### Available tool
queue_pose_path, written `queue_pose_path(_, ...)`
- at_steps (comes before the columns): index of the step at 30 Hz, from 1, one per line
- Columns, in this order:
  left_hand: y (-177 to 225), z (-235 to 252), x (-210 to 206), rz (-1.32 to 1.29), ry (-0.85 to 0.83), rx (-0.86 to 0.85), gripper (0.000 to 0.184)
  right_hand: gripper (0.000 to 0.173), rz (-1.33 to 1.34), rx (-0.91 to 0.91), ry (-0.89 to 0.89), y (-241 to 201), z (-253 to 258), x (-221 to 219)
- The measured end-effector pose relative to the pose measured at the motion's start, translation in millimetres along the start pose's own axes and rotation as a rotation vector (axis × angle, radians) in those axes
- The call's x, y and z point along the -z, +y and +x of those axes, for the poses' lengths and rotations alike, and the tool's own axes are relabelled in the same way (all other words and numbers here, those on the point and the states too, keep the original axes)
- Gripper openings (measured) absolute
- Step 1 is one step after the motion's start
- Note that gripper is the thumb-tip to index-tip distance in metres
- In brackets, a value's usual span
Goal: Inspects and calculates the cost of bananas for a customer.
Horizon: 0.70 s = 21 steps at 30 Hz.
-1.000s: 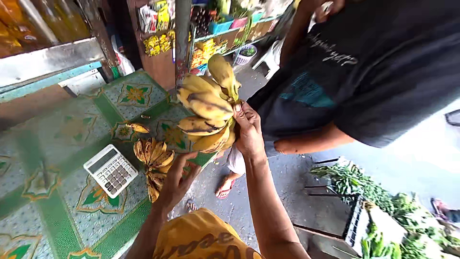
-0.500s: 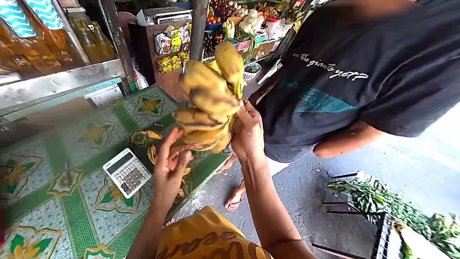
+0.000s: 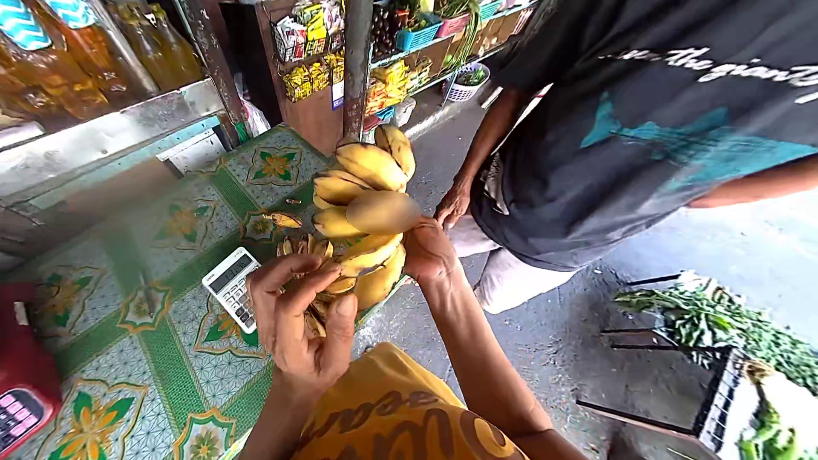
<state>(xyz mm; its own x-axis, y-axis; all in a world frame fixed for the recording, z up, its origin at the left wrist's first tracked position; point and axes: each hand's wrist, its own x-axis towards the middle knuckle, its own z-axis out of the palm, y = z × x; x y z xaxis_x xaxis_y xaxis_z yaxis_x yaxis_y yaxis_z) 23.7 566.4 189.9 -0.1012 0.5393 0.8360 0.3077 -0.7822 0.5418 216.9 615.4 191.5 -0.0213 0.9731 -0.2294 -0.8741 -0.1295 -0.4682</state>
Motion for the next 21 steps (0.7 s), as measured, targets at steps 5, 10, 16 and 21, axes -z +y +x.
queue_pose_path(5, -5, 1, -25, -0.015, -0.068, 0.002, 0.023, 0.036, 0.064, 0.038, -0.041, -1, 1, 5)
queue_pose_path(10, -12, -34, -60, -0.078, -0.196, -0.040, 0.025, 0.034, 0.101, 0.165, -0.105, -9, 4, 14)
queue_pose_path(16, -18, -31, -52, 0.070, -0.171, -0.176, 0.015, 0.034, -0.014, 0.301, -0.018, -19, 2, 29)
queue_pose_path(21, -13, -16, -70, 0.041, -0.206, -0.097, 0.035, 0.025, 0.047, 0.356, -0.111, -19, -6, 36)
